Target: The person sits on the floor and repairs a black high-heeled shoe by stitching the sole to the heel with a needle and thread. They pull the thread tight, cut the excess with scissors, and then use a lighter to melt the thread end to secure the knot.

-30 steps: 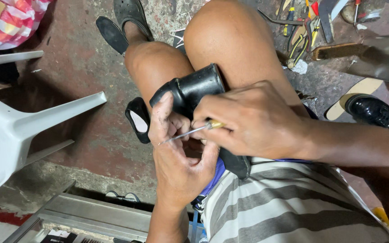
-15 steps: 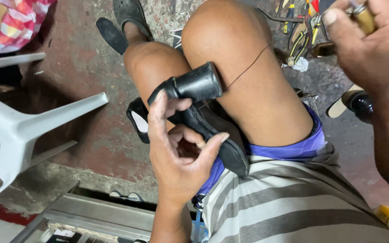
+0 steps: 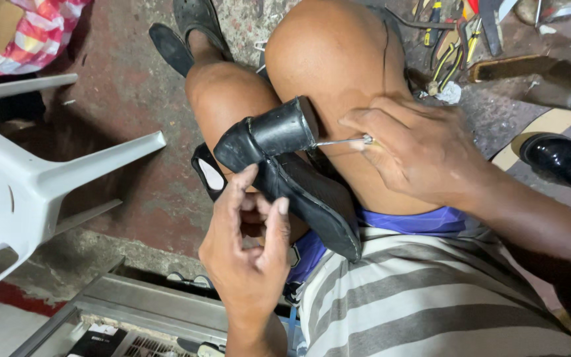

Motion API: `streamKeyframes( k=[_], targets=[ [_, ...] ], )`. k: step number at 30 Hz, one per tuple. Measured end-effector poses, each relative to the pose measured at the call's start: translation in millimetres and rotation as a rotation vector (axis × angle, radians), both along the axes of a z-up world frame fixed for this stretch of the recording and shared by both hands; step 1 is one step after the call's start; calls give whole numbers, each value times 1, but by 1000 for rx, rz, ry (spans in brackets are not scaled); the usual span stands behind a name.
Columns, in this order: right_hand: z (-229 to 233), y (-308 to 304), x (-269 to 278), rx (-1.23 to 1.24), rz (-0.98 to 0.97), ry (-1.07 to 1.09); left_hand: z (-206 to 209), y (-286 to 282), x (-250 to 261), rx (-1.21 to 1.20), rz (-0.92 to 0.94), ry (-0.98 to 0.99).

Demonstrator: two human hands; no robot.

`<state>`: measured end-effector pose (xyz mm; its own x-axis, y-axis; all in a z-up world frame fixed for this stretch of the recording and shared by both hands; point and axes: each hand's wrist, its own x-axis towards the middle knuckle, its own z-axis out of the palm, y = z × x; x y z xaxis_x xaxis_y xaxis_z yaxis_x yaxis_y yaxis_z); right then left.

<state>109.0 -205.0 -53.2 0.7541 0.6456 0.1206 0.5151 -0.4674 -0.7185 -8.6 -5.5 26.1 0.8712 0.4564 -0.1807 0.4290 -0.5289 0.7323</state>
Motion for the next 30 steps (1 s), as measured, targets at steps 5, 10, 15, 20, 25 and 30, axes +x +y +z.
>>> streamKeyframes(
  k=[5,10,15,20,25,30],
  targets=[
    [-4,-18,-2,-29,139,355,-15,22,-1,-714,204,-86],
    [4,-26,-12,88,240,654,-24,32,5,-1262,233,-192],
    [40,-17,-2,340,343,535,-8,12,16,-829,51,-50],
    [46,14,4,287,261,307,-3,2,24,-143,-253,-12],
    [39,40,2,199,214,139,-10,1,18,-204,-277,-125],
    [31,24,9,77,-38,-120,-9,0,18,-273,-168,-107]
  ],
)
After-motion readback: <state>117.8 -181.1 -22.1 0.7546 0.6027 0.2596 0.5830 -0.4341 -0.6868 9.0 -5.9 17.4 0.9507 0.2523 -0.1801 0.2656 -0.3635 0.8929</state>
